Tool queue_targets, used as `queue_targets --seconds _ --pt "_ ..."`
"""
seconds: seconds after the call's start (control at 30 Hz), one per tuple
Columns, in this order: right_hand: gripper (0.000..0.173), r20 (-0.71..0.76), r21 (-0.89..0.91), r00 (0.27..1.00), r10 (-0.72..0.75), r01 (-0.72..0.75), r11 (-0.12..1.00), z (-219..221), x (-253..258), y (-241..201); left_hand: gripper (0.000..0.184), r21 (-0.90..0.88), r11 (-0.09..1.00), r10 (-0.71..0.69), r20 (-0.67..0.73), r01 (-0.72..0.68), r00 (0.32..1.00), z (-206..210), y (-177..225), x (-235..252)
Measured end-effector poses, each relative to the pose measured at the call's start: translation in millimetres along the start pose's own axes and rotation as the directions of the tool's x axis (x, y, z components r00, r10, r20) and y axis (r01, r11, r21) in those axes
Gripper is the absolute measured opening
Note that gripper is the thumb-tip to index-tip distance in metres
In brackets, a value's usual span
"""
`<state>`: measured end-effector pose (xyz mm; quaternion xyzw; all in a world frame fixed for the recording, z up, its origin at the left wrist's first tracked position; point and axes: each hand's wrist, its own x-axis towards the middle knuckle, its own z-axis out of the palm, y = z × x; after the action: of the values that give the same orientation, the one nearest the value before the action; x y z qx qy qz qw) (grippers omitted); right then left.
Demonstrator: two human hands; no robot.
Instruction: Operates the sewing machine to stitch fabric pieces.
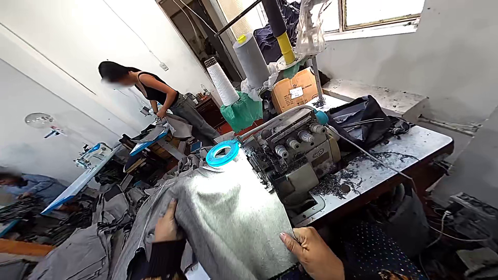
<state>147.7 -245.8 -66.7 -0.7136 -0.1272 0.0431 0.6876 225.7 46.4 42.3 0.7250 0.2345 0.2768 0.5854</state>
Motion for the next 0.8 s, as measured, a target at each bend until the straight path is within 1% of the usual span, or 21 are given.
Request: queue_targets --seconds 0.07,0.13,0.2,0.27,0.33,0.43,0.53,0.57,0.6,0.63,0.67,0.7,0.73,0.77,0.8 --pt "0.035 0.012 0.118 0.998 0.069 -0.07 0.991 2 4 -5 0.046 0.058 0.998 0.001 -0.02 0.0 1.0 9 9 15" --pt "0.032 0.003 0.212 0.994 0.109 -0.107 0.971 6 11 -8 0.048 0.102 0.995 0.001 -0.053 0.005 0.999 17 20 28" --pt "0.032 -0.02 0.238 0.991 0.129 -0.121 0.964 8 23 -7 0.049 0.133 0.991 0.02 -0.069 -0.011 0.997 24 26 46" --pt "0.032 -0.05 0.217 0.99 0.13 -0.117 0.969 9 35 -4 0.049 0.139 0.99 0.036 -0.069 -0.026 0.997 29 29 61" --pt "0.032 -0.091 0.209 0.992 0.089 -0.068 0.975 11 48 -1 0.05 0.154 0.988 0.029 -0.069 -0.018 0.997 33 36 70" --pt "0.036 -0.124 0.179 0.992 -0.032 0.054 0.982 14 57 6 0.05 0.168 0.986 0.026 -0.094 -0.01 0.995 34 33 82" --pt "0.043 -0.049 0.067 0.988 -0.145 0.149 0.987 17 42 21 0.054 0.177 0.984 0.011 -0.159 0.017 0.987 27 8 93" --pt "0.044 -0.061 0.023 0.98 -0.19 0.192 0.981 19 36 30 0.056 0.205 0.978 0.001 -0.175 0.036 0.985 23 -5 93" --pt "0.044 -0.104 -0.04 0.962 -0.254 0.251 0.967 19 31 39 0.059 0.243 0.968 -0.008 -0.188 0.055 0.982 20 -20 90" --pt "0.043 -0.168 -0.144 0.923 -0.346 0.324 0.935 17 30 50 0.061 0.279 0.957 -0.023 -0.199 0.079 0.98 21 -36 85" --pt "0.042 -0.232 -0.298 0.856 -0.462 0.389 0.872 13 32 61 0.063 0.297 0.949 -0.048 -0.205 0.109 0.977 25 -51 77" --pt "0.041 -0.266 -0.454 0.782 -0.564 0.415 0.789 7 36 71 0.062 0.292 0.948 -0.068 -0.201 0.126 0.977 34 -64 70" --pt "0.041 -0.267 -0.579 0.721 -0.639 0.411 0.705 -1 42 79 0.059 0.295 0.944 -0.091 -0.188 0.145 0.978 48 -75 63" --pt "0.043 -0.239 -0.666 0.683 -0.69 0.403 0.628 -9 47 88 0.056 0.312 0.937 -0.11 -0.164 0.158 0.98 64 -85 60" --pt "0.044 -0.189 -0.738 0.661 -0.727 0.393 0.549 -17 51 97 0.053 0.359 0.919 -0.121 -0.138 0.163 0.983 81 -98 63"
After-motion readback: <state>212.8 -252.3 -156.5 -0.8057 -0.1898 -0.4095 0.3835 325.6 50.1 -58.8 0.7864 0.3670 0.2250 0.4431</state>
